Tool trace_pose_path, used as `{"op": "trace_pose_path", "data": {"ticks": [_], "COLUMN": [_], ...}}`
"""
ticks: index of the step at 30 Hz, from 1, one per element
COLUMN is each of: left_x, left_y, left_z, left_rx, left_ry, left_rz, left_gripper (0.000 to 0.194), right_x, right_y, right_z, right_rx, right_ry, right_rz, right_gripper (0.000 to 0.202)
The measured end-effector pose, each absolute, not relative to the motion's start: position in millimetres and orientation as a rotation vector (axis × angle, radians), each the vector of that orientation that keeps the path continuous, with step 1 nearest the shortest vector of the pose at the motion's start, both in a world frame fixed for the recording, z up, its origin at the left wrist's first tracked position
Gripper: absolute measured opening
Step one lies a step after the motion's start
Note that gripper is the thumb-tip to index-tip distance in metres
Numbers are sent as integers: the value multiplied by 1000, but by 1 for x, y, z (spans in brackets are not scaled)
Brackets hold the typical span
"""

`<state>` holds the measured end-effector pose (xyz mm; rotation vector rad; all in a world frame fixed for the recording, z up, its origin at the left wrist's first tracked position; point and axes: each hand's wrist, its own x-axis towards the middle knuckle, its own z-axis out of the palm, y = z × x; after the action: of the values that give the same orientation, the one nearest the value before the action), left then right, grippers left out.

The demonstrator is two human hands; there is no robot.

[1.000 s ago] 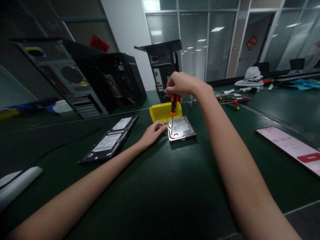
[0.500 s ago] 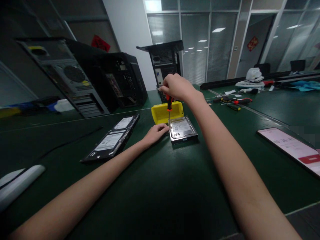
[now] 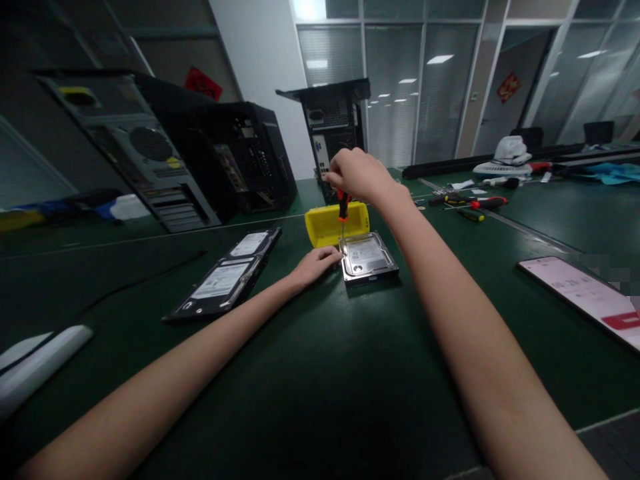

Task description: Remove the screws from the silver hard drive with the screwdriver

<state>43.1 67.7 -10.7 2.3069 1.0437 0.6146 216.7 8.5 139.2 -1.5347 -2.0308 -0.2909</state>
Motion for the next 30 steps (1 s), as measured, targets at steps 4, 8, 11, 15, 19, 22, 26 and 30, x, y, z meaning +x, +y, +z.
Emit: {"op": "trace_pose_path", "data": {"ticks": [4, 8, 11, 15, 19, 22, 26, 30], "left_x": [44, 44, 43, 43, 43, 43, 43, 43], "left_y": [68, 70, 71, 72, 71, 70, 69, 67], "left_z": [-11, -13, -15, -15, -15, -14, -13, -12], "left_rx": [2291, 2280, 2270, 2273, 2283, 2288, 2298, 2301], "left_ry": [1055, 1039, 1040, 1043, 1036, 1040, 1040, 1043], "left_rz": [637, 630, 618, 609, 612, 615, 617, 612], "left_gripper": [32, 35, 36, 35, 35, 34, 35, 35], "right_x": [216, 216, 216, 215, 214, 215, 217, 217], "right_y": [12, 14, 14, 14, 15, 15, 14, 14], "right_z": [136, 134, 134, 135, 134, 134, 135, 134], "right_rx": [-1499, -1466, -1463, -1451, -1427, -1408, -1400, -1394], "right_ry": [-2021, -2023, -2016, -2021, -2039, -2047, -2048, -2049], "right_rz": [-298, -304, -308, -307, -302, -294, -279, -263], "right_gripper": [33, 32, 32, 31, 29, 30, 31, 30]}}
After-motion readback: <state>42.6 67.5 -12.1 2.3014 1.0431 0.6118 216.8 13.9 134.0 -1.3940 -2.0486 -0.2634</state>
